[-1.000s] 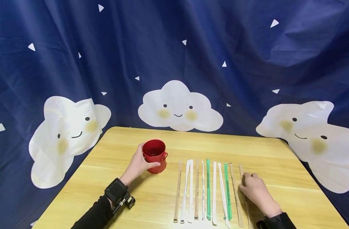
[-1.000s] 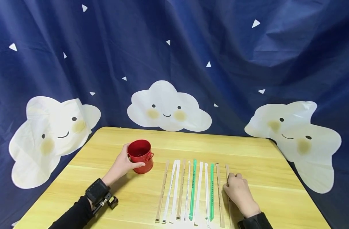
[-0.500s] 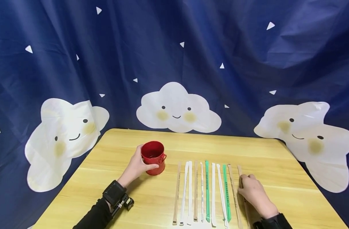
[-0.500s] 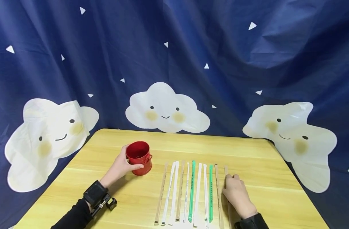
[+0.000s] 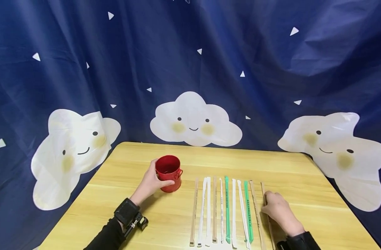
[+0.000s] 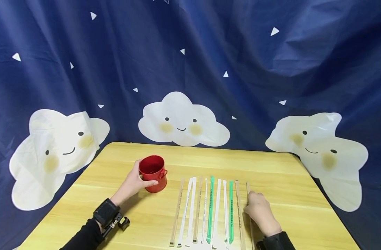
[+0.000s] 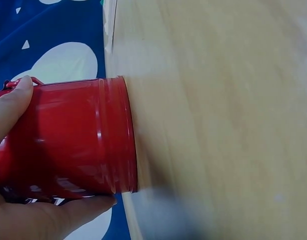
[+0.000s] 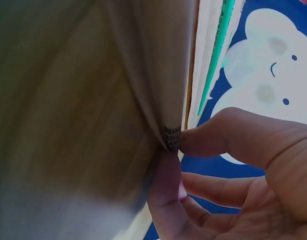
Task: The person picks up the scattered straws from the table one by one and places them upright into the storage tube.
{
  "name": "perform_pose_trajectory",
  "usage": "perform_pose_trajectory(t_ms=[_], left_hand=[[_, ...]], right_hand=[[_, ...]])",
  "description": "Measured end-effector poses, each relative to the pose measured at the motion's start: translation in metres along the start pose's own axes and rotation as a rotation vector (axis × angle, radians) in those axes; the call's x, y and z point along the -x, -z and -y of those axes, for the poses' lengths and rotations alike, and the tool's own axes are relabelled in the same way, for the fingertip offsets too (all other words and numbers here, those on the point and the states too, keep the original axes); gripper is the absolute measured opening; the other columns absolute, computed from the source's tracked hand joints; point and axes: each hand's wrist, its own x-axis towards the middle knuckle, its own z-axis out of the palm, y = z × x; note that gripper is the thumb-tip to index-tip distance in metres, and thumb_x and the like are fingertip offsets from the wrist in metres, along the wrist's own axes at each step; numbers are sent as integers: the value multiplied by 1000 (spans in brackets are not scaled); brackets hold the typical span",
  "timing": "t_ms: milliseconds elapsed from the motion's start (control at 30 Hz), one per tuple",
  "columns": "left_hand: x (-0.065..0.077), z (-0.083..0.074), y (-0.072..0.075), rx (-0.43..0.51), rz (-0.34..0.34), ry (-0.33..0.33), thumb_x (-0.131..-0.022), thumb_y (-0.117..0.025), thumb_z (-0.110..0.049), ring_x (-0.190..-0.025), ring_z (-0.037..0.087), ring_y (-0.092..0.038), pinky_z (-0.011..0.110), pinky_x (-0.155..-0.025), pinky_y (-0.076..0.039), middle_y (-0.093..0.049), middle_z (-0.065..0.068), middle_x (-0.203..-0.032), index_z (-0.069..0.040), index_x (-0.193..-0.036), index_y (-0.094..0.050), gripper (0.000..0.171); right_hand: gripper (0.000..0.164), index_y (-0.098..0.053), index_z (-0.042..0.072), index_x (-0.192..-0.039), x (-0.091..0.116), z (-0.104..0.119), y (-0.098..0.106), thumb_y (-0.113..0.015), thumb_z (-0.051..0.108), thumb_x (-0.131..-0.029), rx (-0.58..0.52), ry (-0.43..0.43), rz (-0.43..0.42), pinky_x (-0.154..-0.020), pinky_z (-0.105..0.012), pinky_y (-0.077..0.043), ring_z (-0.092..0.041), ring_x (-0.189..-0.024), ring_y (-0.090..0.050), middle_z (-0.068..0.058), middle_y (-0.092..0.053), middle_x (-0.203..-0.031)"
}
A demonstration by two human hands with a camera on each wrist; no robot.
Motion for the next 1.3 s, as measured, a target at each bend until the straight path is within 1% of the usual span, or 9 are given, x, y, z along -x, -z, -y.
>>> perform_pose_trajectory(t_ms=[133, 233, 367, 400, 533, 633, 833, 1067, 1300], left_hand=[[1, -2, -2, 7, 8, 3, -69, -96, -16, -127, 34, -54, 52, -103, -50, -54, 18, -140, -2, -146, -35, 100], [1, -3, -3, 8, 13, 4, -69, -96, -16, -127, 34, -54, 52, -102, -50, -54, 18, -140, -2, -147, -34, 100], [1, -3, -5, 13, 20, -1, -69, -95, -17, -128, 35, -53, 53, -102, -50, -54, 18, -141, -2, -147, -34, 100], [1, -3, -5, 13, 21, 0, -69, -95, -17, -128, 35, -53, 53, -102, -50, -54, 18, -141, -2, -147, -34, 100], [1, -2, -4, 2, 21, 4, -70, -95, -17, -128, 36, -53, 53, -103, -49, -53, 19, -141, -3, -148, -33, 101], [0, -2, -3, -15, 16, 3, -69, -96, -17, -128, 36, -53, 53, -104, -48, -53, 19, -141, -3, -148, -32, 102], [1, 1, -2, -23, -1, -5, -69, -96, -16, -127, 36, -54, 53, -103, -49, -54, 19, -140, -2, -148, -33, 102], [2, 2, -1, -30, 2, -10, -70, -95, -15, -127, 37, -54, 54, -103, -48, -53, 21, -140, -1, -148, -31, 102], [-2, -1, -2, -19, 9, -25, -70, -95, -15, -128, 38, -53, 55, -104, -48, -53, 20, -141, -1, -148, -31, 101]], right_hand=[[29, -60, -11, -99, 1, -5, 0, -69, 1, -74, -42, -9, 2, -65, -37, -41, -26, -74, -47, -12, -57, -79], [43, -58, -18, -109, 1, -7, 2, -68, 3, -73, -68, -21, 8, -64, -37, -42, -27, -75, -47, -13, -57, -83], [58, -53, -22, -123, 2, -7, 5, -71, 8, -76, -105, -23, -11, -66, -41, -51, -26, -80, -56, -16, -62, -92], [57, -53, -21, -123, 2, -6, 6, -71, 9, -78, -118, -19, -22, -68, -43, -52, -27, -82, -58, -16, -63, -94], [52, -54, -18, -124, 0, 1, 10, -70, 11, -84, -168, 24, -99, -74, -46, -54, -31, -89, -63, -22, -64, -101], [46, -57, -14, -123, -1, 10, 14, -70, 11, -86, -220, 59, -178, -69, -40, -55, -29, -85, -66, -20, -66, -100], [33, -64, -4, -119, -8, 33, 18, -67, 9, -89, -308, 124, -294, -62, -27, -49, -21, -80, -67, -9, -69, -95], [34, -66, 1, -121, -25, 60, 13, -63, 2, -87, -379, 228, -430, -66, -25, -53, -23, -84, -69, -9, -70, -100], [36, -65, 3, -123, -48, 92, 16, -63, -2, -87, -456, 381, -580, -64, -27, -58, -21, -83, -68, -9, -67, -102]])
